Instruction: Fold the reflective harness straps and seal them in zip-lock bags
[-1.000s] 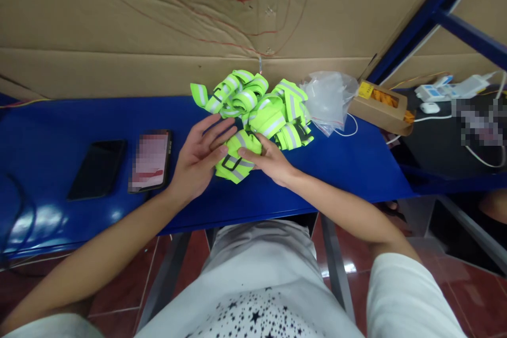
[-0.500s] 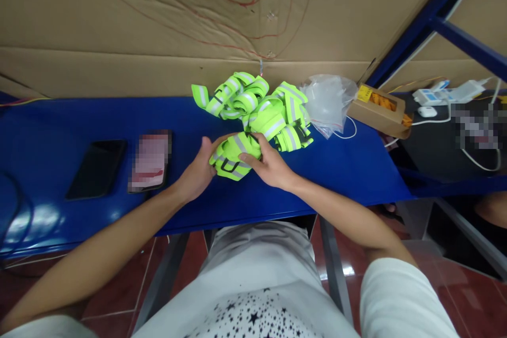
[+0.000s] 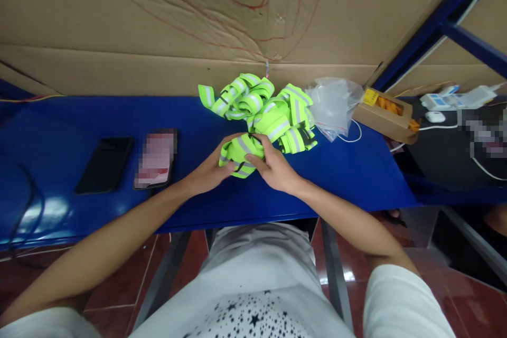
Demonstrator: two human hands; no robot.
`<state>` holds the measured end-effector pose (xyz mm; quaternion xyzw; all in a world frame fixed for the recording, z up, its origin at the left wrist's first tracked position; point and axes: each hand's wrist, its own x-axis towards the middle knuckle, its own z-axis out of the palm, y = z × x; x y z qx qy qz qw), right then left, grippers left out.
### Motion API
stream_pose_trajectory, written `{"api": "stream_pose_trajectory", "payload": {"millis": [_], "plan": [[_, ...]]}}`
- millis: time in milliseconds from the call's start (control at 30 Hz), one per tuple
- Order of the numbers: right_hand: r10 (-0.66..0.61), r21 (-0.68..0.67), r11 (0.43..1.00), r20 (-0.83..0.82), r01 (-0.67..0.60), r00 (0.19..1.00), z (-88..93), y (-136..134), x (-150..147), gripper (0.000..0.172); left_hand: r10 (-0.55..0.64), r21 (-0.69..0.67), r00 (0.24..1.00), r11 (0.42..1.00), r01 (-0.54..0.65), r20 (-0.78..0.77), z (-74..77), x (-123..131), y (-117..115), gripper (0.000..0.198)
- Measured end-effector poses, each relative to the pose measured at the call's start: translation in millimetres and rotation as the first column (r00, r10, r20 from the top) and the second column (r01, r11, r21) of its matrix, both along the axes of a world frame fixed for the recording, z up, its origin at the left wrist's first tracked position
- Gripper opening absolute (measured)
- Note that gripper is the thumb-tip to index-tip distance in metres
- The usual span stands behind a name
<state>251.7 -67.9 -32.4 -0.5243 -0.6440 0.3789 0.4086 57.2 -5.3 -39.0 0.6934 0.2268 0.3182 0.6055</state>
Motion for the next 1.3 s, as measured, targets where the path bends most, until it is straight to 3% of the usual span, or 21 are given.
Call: {"api": "stream_pose_trajectory", "payload": {"millis": [100,233,300,433,533,600,700,767,833,933,1067,1100,1133,1200,1233,1300], "plan": [[0.024,0.025,0.999,-0.013,-0.024,1.000,0.8,0,1,0.050,-0.076,-0.120,0.997,0.990,0.078,0.022,4.6,-2,1,0.070],[0.071,0.021,0.997,0.012,-0.071,0.997,0.3,-1,2,0.051,0.084,0.136,0.986,0.989,-0.065,-0.143,7.5,-4,3,0.060],[0.104,0.001,0.995,0.012,-0.104,0.995,-1.1,-2,2,0.053,0.133,0.196,0.974,0.976,-0.096,-0.182,7.1,-4,3,0.057],[0.134,-0.020,0.991,0.071,-0.133,0.988,2.4,-3,1,0.054,0.212,0.228,0.960,0.959,-0.169,-0.182,9.8,-1,-2,0.054],[0.141,0.010,0.989,0.286,-0.150,0.948,19.0,-1,9,0.050,0.246,0.169,0.954,0.961,-0.217,-0.174,15.9,0,-6,0.051],[0.075,0.098,0.986,0.472,-0.137,0.878,34.1,0,27,0.041,0.270,0.099,0.951,0.961,-0.257,-0.152,19.1,-2,-4,0.050],[-0.219,0.301,0.953,0.614,0.032,0.758,48.2,1,76,0.036,0.333,-0.059,0.941,0.940,-0.336,-0.064,20.1,-8,5,0.051],[-0.478,0.449,0.870,0.672,0.203,0.566,46.0,1,117,0.040,0.363,-0.139,0.932,0.923,-0.359,0.002,19.3,-12,11,0.052],[-0.545,0.473,0.838,0.746,0.272,0.383,37.1,1,152,0.039,0.375,-0.161,0.926,0.917,-0.364,0.048,19.3,-14,14,0.052],[-0.593,0.468,0.793,0.743,0.391,0.312,26.0,0,172,0.025,0.355,-0.124,0.933,0.930,-0.346,0.060,22.7,-15,10,0.049],[-0.747,0.666,0.665,0.576,0.339,0.333,33.2,-6,129,0.030,0.249,-0.001,0.968,0.969,-0.249,-0.032,31.1,-14,-4,0.049],[-0.741,0.683,0.666,0.562,0.298,0.369,37.0,-7,111,0.029,0.199,0.020,0.978,0.980,-0.198,-0.059,32.6,-14,-7,0.049],[-0.690,0.666,0.707,0.577,0.237,0.436,40.4,-8,92,0.027,0.151,0.032,0.985,0.988,-0.149,-0.084,33.3,-13,-9,0.050],[-0.457,0.544,0.836,0.622,0.069,0.636,44.2,-9,58,0.023,0.078,0.042,0.989,0.996,-0.073,-0.129,31.6,-12,-11,0.048],[-0.340,0.482,0.876,0.600,0.012,0.724,44.2,-8,44,0.021,0.068,0.047,0.987,0.997,-0.061,-0.145,29.2,-11,-11,0.047],[-0.163,0.390,0.918,0.537,-0.073,0.828,41.5,-6,25,0.020,0.082,0.033,0.985,0.996,-0.078,-0.155,22.6,-8,-10,0.046]]}}
